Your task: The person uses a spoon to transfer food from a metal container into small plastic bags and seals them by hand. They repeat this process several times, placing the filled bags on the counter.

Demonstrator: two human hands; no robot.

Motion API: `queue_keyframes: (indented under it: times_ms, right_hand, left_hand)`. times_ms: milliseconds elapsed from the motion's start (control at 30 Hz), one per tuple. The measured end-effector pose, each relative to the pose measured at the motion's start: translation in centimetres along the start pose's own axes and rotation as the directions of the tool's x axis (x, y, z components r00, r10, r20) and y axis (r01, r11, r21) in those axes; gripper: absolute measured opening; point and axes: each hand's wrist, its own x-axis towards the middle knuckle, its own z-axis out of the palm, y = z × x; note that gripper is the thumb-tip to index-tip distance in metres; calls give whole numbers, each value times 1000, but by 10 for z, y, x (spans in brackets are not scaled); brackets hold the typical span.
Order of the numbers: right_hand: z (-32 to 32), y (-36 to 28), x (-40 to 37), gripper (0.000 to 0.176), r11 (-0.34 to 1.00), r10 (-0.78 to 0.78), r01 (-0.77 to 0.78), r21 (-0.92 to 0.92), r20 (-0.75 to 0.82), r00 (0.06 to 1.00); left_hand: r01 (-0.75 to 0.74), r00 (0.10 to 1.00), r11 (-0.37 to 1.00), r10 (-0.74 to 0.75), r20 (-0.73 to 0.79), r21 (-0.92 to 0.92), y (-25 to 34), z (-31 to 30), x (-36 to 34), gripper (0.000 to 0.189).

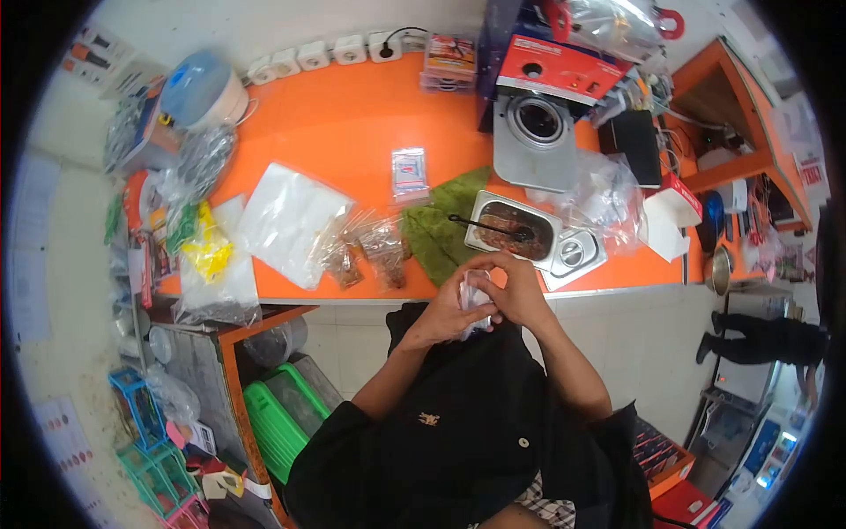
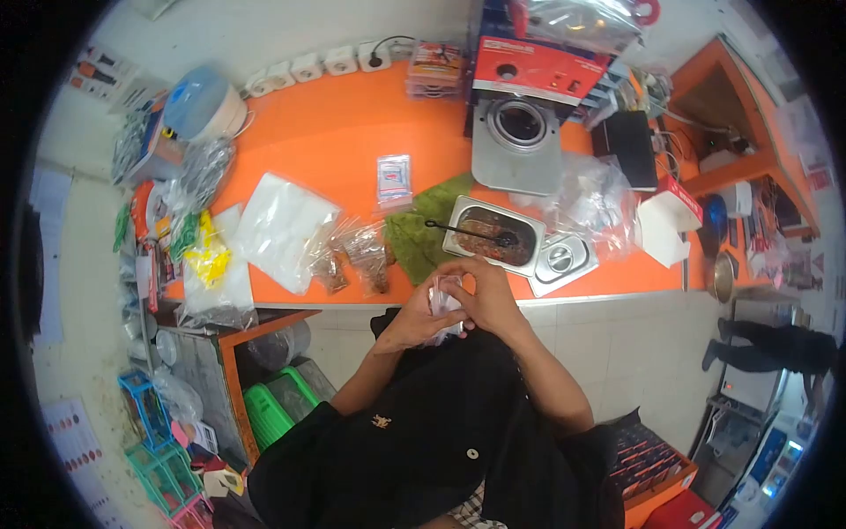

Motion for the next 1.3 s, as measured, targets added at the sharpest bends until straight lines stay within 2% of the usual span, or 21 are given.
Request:
queue_keyframes:
  times_ms: [33, 100, 133, 233, 267, 333, 367, 433, 500, 533, 600, 633, 700, 833, 900, 967, 1033, 1133, 1200, 1233, 1300]
  right_hand:
    - [2, 6, -1, 13, 1000, 8, -7, 2, -17, 1000]
    - [1, 29, 4, 16, 953, -298, 293, -72, -56, 953]
    - [7, 30, 4, 13, 905, -422, 425, -26, -187, 887]
    - [0, 31, 1, 18, 845, -493, 534, -12, -402, 771]
    - [-9, 29, 0, 16, 875, -409, 478, 83, -404, 818]
    - [-29, 19, -6, 12, 889, -420, 457, -21, -435, 796]
    - [-41, 19, -12, 11, 899, -432, 422, -117, -397, 810]
    - [-49, 21, -17, 10, 902, -429, 367, -226, -382, 818]
    - [-47, 21, -25, 9, 889, -397, 293, -352, -276, 875]
    - [-45, 22, -27, 9, 885, -401, 285, -367, -293, 868]
    - [-41, 22, -29, 13, 881, -337, 243, -405, -177, 925]
    - [-40, 23, -30, 13, 878, -340, 240, -414, -187, 922]
    - [-39, 23, -31, 12, 879, -322, 226, -420, -173, 931]
    - [-39, 24, -35, 18, 850, -369, 208, -484, -264, 891]
    - [-40, 14, -40, 22, 817, -398, 161, -553, -340, 852]
    - [-45, 2, -46, 25, 781, -431, 106, -616, -408, 805]
    - [-46, -3, -52, 29, 887, -122, 37, -460, -157, 980]
    - [-44, 2, -50, 29, 919, 56, -88, -384, -94, 994]
    - [-44, 9, -48, 31, 923, 2, -38, -384, -93, 996]
    - [-43, 14, -48, 34, 925, -46, 6, -379, -97, 994]
    - [-41, 26, -42, 33, 926, -72, 37, -376, -78, 994]
  left_hand:
    - [46, 999, 999, -46, 14, 2, -1, -2, -2, 71]
    - [95, 995, 992, -95, -9, 80, 1, -5, -7, 70]
    - [91, 996, 985, -90, -15, 146, 1, -2, -8, 70]
    - [80, 995, 995, -82, 48, 55, -1, 0, -12, 86]
    - [32, 998, 997, -35, 52, 70, 2, 2, -13, 74]
    - [119, 988, 967, -94, -120, 225, -19, -17, -15, 25]
    - [96, 994, 943, -76, -74, 318, -26, -31, -20, 19]
    - [53, 998, 911, -61, 5, 409, -13, -31, -4, 17]
    - [114, 979, 986, -90, -184, 120, 16, 3, -5, 22]
    - [109, 983, 986, -88, -160, 125, 24, 11, 2, 22]
    - [37, 993, 726, 49, -106, 686, 32, 21, 14, 45]
    - [25, 994, 726, 53, -92, 688, 33, 21, 19, 45]
    - [-80, 995, 555, 100, 29, 828, 30, 12, 30, 35]
    - [-297, 954, 543, 148, 259, 785, -6, -36, 57, 21]
    - [58, 993, 787, -111, 49, 615, -3, -38, 61, 17]
    - [-70, 994, 801, 3, 113, 595, -4, -21, 62, 17]
    - [-192, 978, 801, 111, 175, 567, -3, -12, 62, 16]
    - [-254, 957, 748, 100, 273, 614, 6, -6, 62, 16]
    - [-54, 984, 780, -66, 167, 624, 14, 4, 55, 17]
    - [-54, 984, 779, -64, 165, 624, 19, 6, 52, 17]
    - [151, 963, 892, -230, 141, 427, 25, 8, 48, 20]
